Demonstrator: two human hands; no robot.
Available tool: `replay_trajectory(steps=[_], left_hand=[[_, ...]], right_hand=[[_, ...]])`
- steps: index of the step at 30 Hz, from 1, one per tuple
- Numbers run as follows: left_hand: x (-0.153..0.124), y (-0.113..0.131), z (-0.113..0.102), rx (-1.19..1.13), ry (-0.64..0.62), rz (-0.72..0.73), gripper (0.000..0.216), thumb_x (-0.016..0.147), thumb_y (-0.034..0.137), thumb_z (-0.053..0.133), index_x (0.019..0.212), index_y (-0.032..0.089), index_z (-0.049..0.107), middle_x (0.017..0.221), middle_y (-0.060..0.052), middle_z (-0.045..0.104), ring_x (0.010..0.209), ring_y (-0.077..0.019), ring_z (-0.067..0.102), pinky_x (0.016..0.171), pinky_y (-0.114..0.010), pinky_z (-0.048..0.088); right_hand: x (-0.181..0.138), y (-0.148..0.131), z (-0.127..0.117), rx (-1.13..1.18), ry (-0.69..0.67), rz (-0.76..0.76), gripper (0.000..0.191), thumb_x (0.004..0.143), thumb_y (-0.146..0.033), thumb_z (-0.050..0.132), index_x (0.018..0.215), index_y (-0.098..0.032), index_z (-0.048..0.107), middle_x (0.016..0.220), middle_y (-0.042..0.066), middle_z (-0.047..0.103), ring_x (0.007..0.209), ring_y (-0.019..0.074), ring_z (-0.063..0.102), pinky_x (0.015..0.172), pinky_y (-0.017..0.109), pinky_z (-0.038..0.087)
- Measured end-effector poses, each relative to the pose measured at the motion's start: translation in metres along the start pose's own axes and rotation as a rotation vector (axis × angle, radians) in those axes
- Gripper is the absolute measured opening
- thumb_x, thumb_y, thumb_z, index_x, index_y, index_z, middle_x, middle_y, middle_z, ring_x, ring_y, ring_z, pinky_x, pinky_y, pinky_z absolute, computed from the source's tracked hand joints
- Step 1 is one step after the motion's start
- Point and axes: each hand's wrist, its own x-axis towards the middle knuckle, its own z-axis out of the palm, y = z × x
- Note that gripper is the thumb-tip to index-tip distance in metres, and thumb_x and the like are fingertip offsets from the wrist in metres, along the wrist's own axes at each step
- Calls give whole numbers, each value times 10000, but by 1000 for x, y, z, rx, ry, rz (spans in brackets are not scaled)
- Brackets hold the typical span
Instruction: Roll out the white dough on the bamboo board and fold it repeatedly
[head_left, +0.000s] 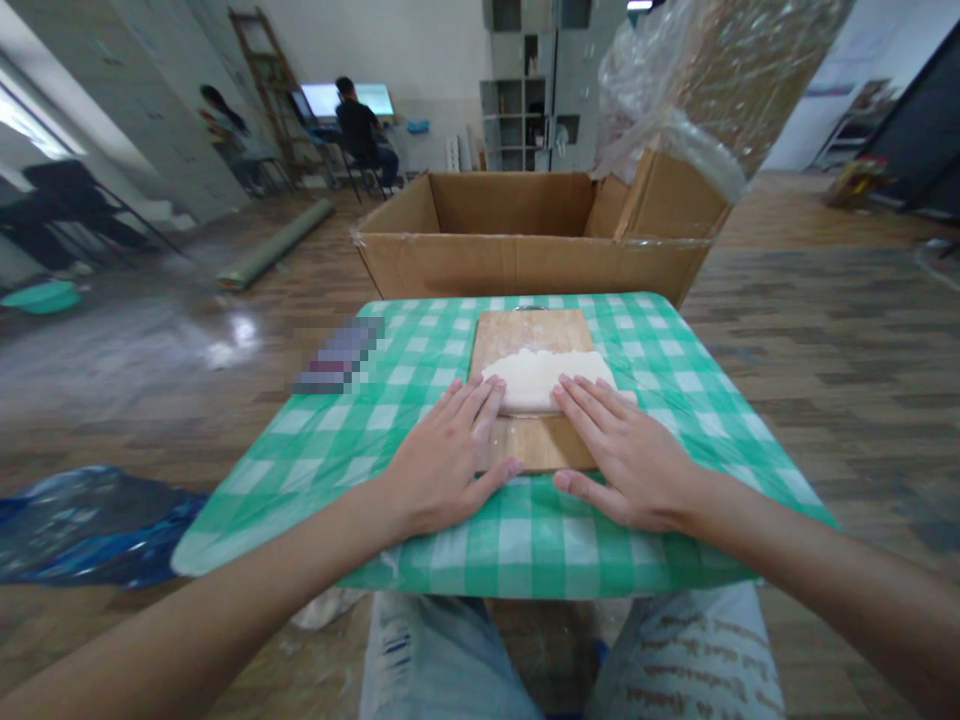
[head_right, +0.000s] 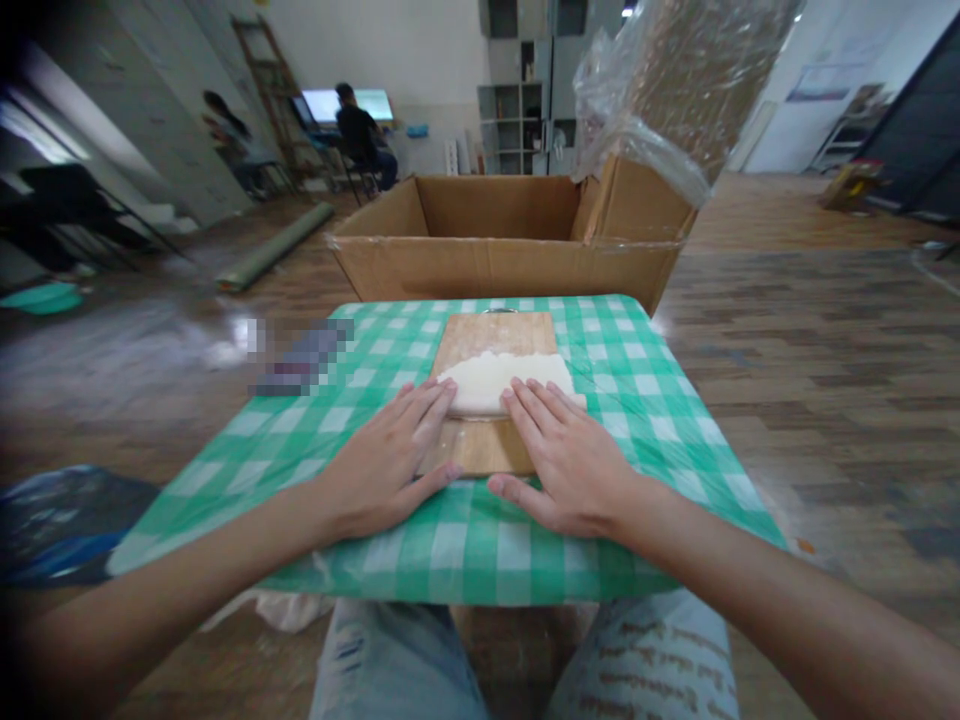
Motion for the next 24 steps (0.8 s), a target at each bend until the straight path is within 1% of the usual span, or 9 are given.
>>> replay_trajectory(steps=[3, 5, 8, 10, 14, 17, 19, 22, 24], left_hand=[[25, -11, 3, 32, -20, -20, 870, 1043, 673, 287, 1630, 31, 302, 1671, -223, 392, 1596, -338, 294, 1316, -515, 182], [42, -19, 5, 41, -27, -49, 859, 1050, 671, 253, 1607, 25, 353, 1654, -225, 420, 1579, -338, 333, 1311, -505, 187], [65, -30, 7, 25, -30, -101, 812, 1065, 661, 211, 1587, 75, 421, 1640, -192, 457, 1543, -323, 402, 1289, -485, 238], [78, -38, 10, 14, -20, -136, 793, 1072, 658, 184, 1585, 108, 436, 1643, -176, 459, 1518, -325, 440, 1259, -476, 292], [106, -58, 21, 5, -13, -193, 770, 1084, 631, 134, 1581, 134, 449, 1658, -176, 434, 1468, -344, 498, 1184, -478, 376], [128, -75, 31, 10, -13, -206, 745, 1095, 586, 105, 1539, 137, 501, 1640, -182, 456, 1460, -342, 503, 1181, -499, 368], [141, -85, 36, 9, -11, -221, 741, 1097, 575, 99, 1550, 129, 480, 1640, -191, 452, 1480, -343, 477, 1185, -507, 361], [158, -97, 39, -1, -16, -271, 743, 1096, 581, 105, 1591, 121, 414, 1636, -200, 450, 1475, -336, 481, 1169, -488, 386], [167, -104, 39, 0, -13, -297, 737, 1099, 564, 101, 1580, 108, 424, 1585, -209, 507, 1434, -328, 519, 1146, -472, 410]], right_hand=[[20, 16, 2, -1, -11, 18, 907, 1045, -711, 313, 1680, -68, 231, 1710, 210, 288, 1596, 366, 259, 1294, 589, 243], [35, 28, 3, -2, -22, 44, 882, 1059, -700, 248, 1670, -64, 262, 1703, 207, 309, 1591, 348, 282, 1293, 566, 251], [57, 44, 4, -28, -54, 97, 900, 1062, -706, 160, 1635, -37, 345, 1687, 216, 346, 1581, 350, 308, 1286, 544, 260], [71, 54, 5, -61, -66, 107, 904, 1059, -711, 130, 1603, -48, 418, 1672, 211, 385, 1572, 367, 323, 1275, 552, 268], [99, 77, 12, -118, -50, 103, 822, 1076, -665, 115, 1552, -127, 514, 1637, 165, 471, 1557, 368, 351, 1256, 568, 274], [119, 95, 19, -138, -28, 143, 803, 1075, -669, 118, 1500, -158, 568, 1623, 157, 490, 1543, 368, 369, 1243, 569, 282], [131, 108, 22, -141, -26, 146, 808, 1070, -682, 115, 1477, -166, 585, 1602, 169, 510, 1518, 376, 399, 1219, 581, 302], [146, 126, 24, -144, -68, 73, 723, 1089, -628, 128, 1478, -219, 582, 1543, 134, 580, 1463, 366, 457, 1197, 608, 293], [155, 137, 26, -174, -96, 17, 619, 1112, -529, 180, 1485, -232, 575, 1489, 125, 628, 1404, 359, 505, 1177, 615, 289]])
